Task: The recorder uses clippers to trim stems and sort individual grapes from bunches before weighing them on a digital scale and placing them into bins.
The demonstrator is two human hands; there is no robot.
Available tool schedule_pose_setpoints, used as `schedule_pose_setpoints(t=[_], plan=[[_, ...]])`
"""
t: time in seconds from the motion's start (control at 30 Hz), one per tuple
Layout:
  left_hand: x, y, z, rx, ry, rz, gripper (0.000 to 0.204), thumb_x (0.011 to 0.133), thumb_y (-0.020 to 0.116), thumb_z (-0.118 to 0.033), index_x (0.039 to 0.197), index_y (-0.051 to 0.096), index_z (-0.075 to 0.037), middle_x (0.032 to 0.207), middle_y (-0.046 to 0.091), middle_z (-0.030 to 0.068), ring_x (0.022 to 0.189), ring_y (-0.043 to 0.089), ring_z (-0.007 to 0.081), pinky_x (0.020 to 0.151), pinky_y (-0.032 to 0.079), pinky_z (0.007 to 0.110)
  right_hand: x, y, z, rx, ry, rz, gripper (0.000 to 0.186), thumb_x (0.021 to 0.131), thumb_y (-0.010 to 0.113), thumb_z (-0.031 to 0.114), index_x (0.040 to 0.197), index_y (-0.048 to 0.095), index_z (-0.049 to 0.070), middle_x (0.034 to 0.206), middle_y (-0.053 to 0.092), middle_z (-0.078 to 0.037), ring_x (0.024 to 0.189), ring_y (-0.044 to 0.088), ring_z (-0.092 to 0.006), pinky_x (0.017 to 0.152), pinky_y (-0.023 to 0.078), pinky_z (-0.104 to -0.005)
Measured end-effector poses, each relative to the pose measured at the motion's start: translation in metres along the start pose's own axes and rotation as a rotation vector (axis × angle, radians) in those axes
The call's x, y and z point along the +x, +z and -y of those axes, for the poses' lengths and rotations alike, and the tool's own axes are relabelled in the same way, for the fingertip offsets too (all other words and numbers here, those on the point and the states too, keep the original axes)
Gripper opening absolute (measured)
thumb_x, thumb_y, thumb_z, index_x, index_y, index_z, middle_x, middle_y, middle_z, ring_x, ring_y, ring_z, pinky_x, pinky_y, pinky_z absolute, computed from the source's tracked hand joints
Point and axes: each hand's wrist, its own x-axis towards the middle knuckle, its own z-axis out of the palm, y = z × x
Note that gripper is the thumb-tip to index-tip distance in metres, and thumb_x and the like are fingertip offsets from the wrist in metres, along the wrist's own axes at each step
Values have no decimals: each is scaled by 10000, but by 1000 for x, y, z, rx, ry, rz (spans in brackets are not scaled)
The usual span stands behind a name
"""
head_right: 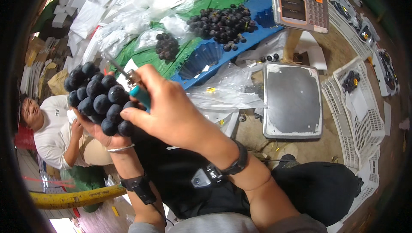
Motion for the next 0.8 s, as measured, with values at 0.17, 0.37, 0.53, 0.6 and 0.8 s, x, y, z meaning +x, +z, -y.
schedule_pose_setpoints(t=[0.17, 0.37, 0.53, 0.6, 0.8], plan=[[-1, -8, 0, -15, 38, 32, 668, 924, 480, -473, 1401, 310, -39, 1388, 398, 142, 1249, 401, 307, 1072, 316, 473, 2, 6, -10, -30, -22, -24, 378, 742, 749, 37, 1038, 514, 22, 871, 591, -26, 811, 546, -72, 733, 474, -232], [8, -40, -38, -425, -75, 312, 687, 847, 604, -348, 1370, 326, 2, 1191, 479, 112, 1079, 476, 246, 977, 396, 369, 2, -9, -6, 254, 99, -68, 365, 801, 722, 64, 1111, 531, 33, 958, 640, -66, 854, 609, -118, 735, 511, -261], [-14, -104, -109, -331, -12, -85, 885, 719, 712, -317, 1396, 255, 24, 1183, 451, 135, 1114, 454, 273, 995, 380, 375, 8, -85, -23, -3, -111, -536, 272, 846, 667, 94, 1076, 551, 7, 918, 663, -136, 799, 634, -160, 683, 515, -285], [-20, -121, -110, -281, 24, -234, 932, 691, 733, -313, 1404, 237, 28, 1187, 443, 141, 1125, 448, 282, 1002, 375, 379, 4, -106, -25, 19, -83, -660, 288, 839, 665, 79, 1081, 534, -7, 912, 653, -133, 767, 631, -163, 661, 509, -283], [-9, -224, -48, -169, -18, -376, 767, 768, 666, -531, 1315, 409, -60, 1210, 509, 133, 1085, 515, 270, 983, 428, 417, 0, -123, -42, 28, 29, -612, 304, 848, 649, 71, 1111, 511, 3, 933, 640, -127, 787, 612, -156, 684, 495, -274]])
